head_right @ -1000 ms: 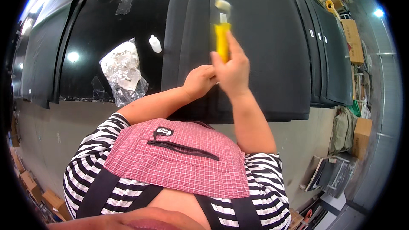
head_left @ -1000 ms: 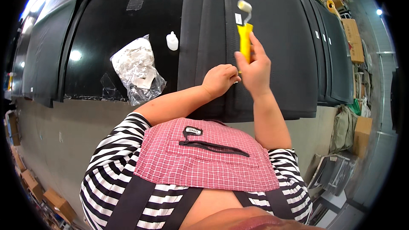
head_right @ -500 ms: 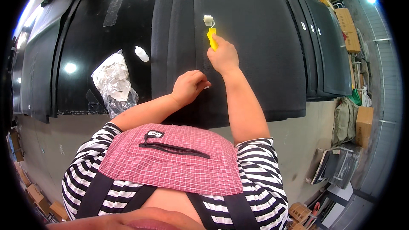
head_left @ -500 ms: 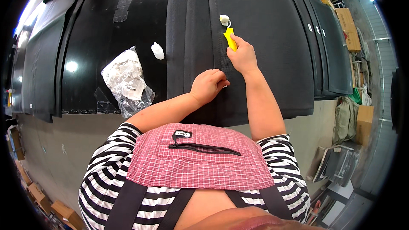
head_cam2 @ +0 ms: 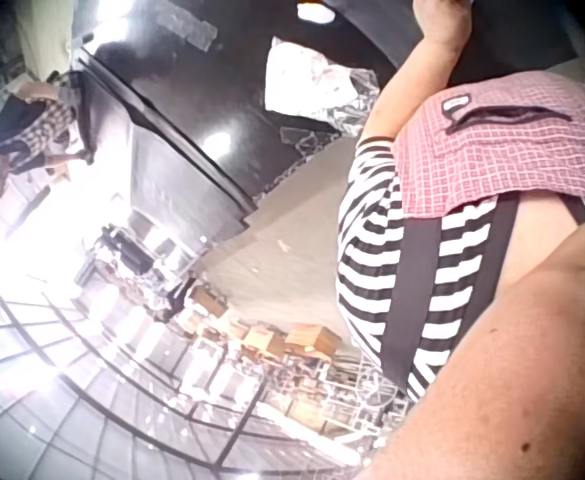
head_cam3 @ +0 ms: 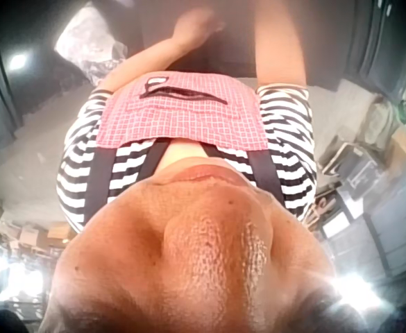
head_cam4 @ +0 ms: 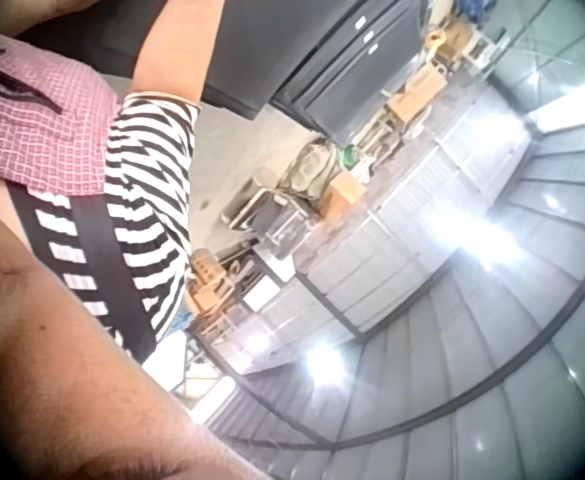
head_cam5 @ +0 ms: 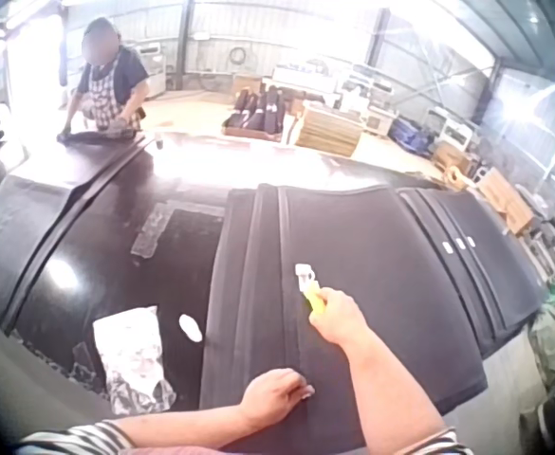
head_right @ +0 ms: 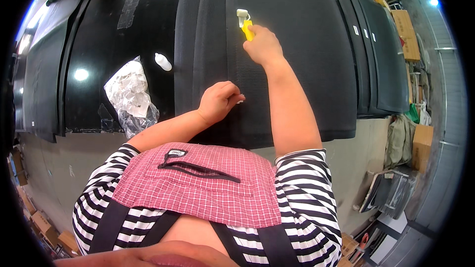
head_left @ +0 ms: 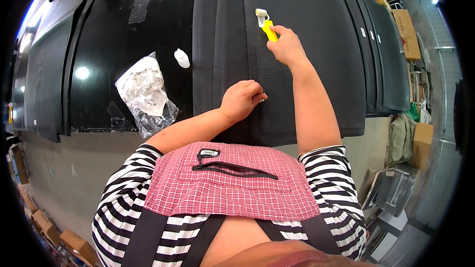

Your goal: The person applies adhesive from a squeeze bottle onto small white patches on a large black mat. They use a yellow roller to press the patches down and then stack the finished mats. The person also moves a metal frame and handles a plastic bag of supplies.

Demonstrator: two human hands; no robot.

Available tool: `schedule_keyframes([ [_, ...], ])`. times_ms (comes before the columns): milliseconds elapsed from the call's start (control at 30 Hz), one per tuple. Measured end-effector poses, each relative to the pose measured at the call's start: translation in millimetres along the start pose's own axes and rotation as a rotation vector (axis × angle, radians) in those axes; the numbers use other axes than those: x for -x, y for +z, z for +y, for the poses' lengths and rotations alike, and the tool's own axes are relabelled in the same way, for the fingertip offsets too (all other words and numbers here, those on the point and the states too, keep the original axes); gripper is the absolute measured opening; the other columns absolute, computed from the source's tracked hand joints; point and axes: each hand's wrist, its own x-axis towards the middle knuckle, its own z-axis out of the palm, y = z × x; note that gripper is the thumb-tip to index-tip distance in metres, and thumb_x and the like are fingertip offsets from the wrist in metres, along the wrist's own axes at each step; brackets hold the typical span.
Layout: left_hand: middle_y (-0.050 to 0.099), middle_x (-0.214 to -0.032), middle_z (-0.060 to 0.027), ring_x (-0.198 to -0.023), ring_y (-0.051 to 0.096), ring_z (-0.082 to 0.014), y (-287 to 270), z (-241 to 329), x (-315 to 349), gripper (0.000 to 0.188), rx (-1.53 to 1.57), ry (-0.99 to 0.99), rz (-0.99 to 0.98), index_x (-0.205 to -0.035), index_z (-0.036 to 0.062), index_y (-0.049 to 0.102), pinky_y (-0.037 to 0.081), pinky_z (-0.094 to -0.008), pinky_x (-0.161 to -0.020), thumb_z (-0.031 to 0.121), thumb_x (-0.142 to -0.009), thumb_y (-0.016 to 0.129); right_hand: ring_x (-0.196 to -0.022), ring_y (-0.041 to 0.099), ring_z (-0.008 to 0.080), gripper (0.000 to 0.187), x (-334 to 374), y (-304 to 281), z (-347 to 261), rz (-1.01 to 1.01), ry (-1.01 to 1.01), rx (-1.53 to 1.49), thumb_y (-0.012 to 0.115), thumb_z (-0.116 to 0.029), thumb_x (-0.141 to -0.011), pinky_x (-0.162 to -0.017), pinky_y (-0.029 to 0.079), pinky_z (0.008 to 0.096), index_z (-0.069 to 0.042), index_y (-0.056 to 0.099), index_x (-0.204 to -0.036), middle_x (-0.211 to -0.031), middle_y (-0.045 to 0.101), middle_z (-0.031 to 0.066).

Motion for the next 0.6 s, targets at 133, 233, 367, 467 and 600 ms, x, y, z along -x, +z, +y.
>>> schedule_keyframes([
  [133,0.064,-0.080,-0.0086,-0.079,0.064,-0.0309,0,2,-1,0.018,-0.013,0.002,-0.001,-0.080,0.0066,0.063,0.052,-0.0396,-0.069,0.016,-0.082,0.078,-0.086,0.071,0.0248,0.055,-6,-17,8,-0.022,0.001,-0.235,0.067,-0.016,-0.083,-0.080,0.055,0.0346,-0.004,0.063,-0.136,-0.105,0.073,0.0174],
  [233,0.065,-0.081,-0.0081,-0.079,0.064,-0.0308,1,-1,-1,0.018,-0.019,-0.008,-0.008,-0.080,0.0069,0.063,0.052,-0.0395,-0.069,0.017,-0.083,0.078,-0.074,0.063,0.0119,0.056,16,-37,-1,0.031,0.072,-0.433,0.070,-0.016,-0.084,-0.071,0.051,0.0271,-0.003,0.062,-0.138,-0.098,0.074,0.0100],
  [367,0.064,-0.080,-0.0073,-0.079,0.064,-0.0301,0,0,-1,0.020,-0.009,-0.009,-0.021,-0.079,0.0074,0.062,0.052,-0.0405,-0.070,0.019,-0.084,0.077,-0.096,0.072,0.0229,0.054,34,-20,17,0.070,-0.050,-0.340,0.069,-0.015,-0.084,-0.086,0.054,0.0314,-0.002,0.062,-0.136,-0.108,0.075,0.0182],
  [467,0.063,-0.080,-0.0071,-0.079,0.064,-0.0298,0,1,-1,0.021,-0.008,-0.005,-0.020,-0.079,0.0076,0.061,0.052,-0.0409,-0.070,0.021,-0.085,0.076,-0.110,0.067,0.0363,0.052,35,-6,16,0.070,-0.036,-0.168,0.066,-0.020,-0.083,-0.097,0.052,0.0404,-0.006,0.065,-0.133,-0.118,0.071,0.0216],
  [600,0.065,-0.081,-0.0081,-0.079,0.065,-0.0304,-1,0,0,0.018,-0.002,-0.011,-0.025,-0.081,0.0073,0.063,0.052,-0.0392,-0.070,0.017,-0.084,0.077,-0.114,0.066,0.0367,0.050,21,8,19,0.045,-0.016,-0.103,0.064,-0.019,-0.083,-0.100,0.051,0.0428,-0.007,0.066,-0.131,-0.122,0.069,0.0208],
])
